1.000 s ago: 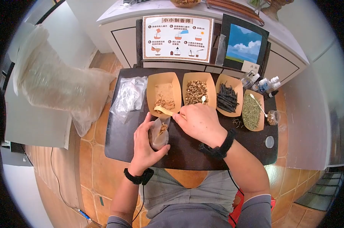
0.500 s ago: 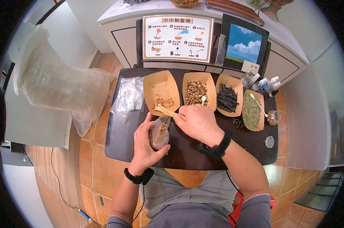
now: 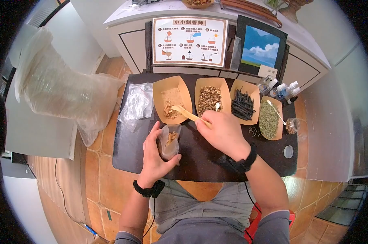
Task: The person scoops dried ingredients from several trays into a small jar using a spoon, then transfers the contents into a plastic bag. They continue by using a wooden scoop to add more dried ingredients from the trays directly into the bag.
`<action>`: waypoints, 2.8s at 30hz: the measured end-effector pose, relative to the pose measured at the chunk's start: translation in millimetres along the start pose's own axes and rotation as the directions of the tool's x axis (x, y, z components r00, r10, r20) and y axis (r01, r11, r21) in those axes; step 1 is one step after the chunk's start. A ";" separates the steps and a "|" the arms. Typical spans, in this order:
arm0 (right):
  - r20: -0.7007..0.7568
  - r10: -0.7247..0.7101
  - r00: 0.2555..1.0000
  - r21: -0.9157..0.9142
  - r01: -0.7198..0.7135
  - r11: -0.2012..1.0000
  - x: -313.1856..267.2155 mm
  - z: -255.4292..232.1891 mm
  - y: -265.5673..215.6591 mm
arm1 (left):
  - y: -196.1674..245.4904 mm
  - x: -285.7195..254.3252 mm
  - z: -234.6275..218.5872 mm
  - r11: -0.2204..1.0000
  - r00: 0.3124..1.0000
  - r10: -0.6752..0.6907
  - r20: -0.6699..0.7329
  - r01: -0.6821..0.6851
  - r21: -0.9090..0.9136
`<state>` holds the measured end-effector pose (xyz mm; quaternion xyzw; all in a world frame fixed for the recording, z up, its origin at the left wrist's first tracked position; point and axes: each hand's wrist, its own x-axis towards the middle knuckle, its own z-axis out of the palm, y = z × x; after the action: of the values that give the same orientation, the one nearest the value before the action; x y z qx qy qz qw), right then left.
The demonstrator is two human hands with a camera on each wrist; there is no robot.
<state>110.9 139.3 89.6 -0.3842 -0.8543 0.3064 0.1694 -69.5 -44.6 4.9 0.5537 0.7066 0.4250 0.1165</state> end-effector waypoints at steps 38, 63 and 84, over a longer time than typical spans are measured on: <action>-0.135 -0.242 0.961 -0.058 0.236 0.970 -82.4 -2.1 -5.9 | -8.8 -13.2 12.0 0.974 0.982 -0.176 -0.073 0.163 -0.155; -0.121 -0.002 0.993 0.259 0.033 0.965 -113.3 54.1 30.4 | 21.6 -32.2 18.1 0.989 0.999 -0.050 -0.014 0.051 0.136; -0.020 0.041 0.999 0.428 -0.028 0.903 -115.6 58.0 49.6 | 10.3 -3.2 -26.4 0.769 0.866 -0.234 0.441 0.443 -0.461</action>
<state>182.7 54.3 7.1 -0.3571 -0.7569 0.4836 0.2564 -78.0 -59.6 27.6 0.4254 0.6108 0.4721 0.4723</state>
